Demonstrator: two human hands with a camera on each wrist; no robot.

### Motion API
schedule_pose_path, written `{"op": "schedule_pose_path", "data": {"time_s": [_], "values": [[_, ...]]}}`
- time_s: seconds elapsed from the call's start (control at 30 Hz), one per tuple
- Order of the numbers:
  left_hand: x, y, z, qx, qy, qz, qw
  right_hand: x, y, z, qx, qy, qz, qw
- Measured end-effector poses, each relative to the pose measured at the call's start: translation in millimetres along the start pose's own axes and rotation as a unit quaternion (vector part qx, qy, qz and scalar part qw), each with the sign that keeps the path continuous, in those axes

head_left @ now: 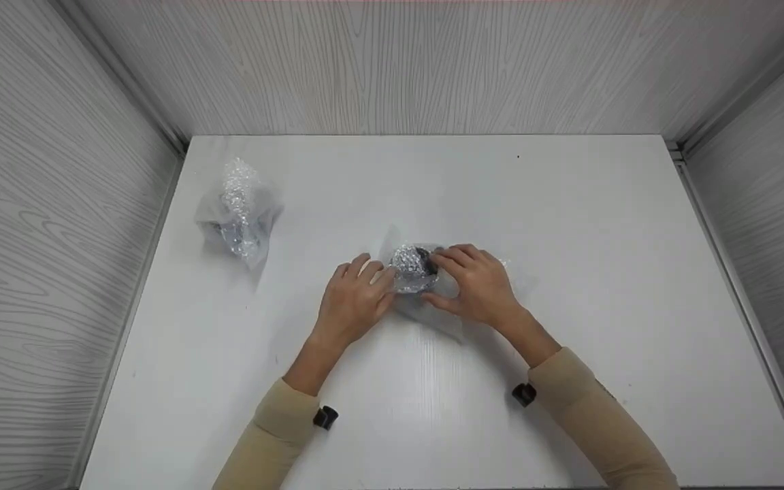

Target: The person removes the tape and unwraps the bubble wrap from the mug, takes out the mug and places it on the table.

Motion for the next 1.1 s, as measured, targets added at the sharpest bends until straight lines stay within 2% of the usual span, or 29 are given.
{"op": "schedule_pose_path", "data": {"time_s": [0.33,0.53,1.1], "values": [[1.3,-0.2,-3.4,0.022,0.007,0.020,0.9995,0.8,-0.5,0.7,-0.015,-0.002,-0.005,0.9999],[1.4,-2.6,-4.0,0.023,-0.001,0.024,0.9995,1.4,-0.1,0.0,-0.020,0.004,-0.011,0.9997],[1.6,-13.2,-17.4,0.049,0.014,0.037,0.9980,0.7,0.2,-0.5,-0.032,0.011,-0.012,0.9993]]}}
Point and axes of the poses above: each hand's wrist, its own x-axis towards the middle knuckle, its own z-axis out of the palm, y = z × x, the point moved 7 cm from there along x, towards the middle knuckle, and after that the axes turned 12 degrees about -x, right-handed, at the moved point
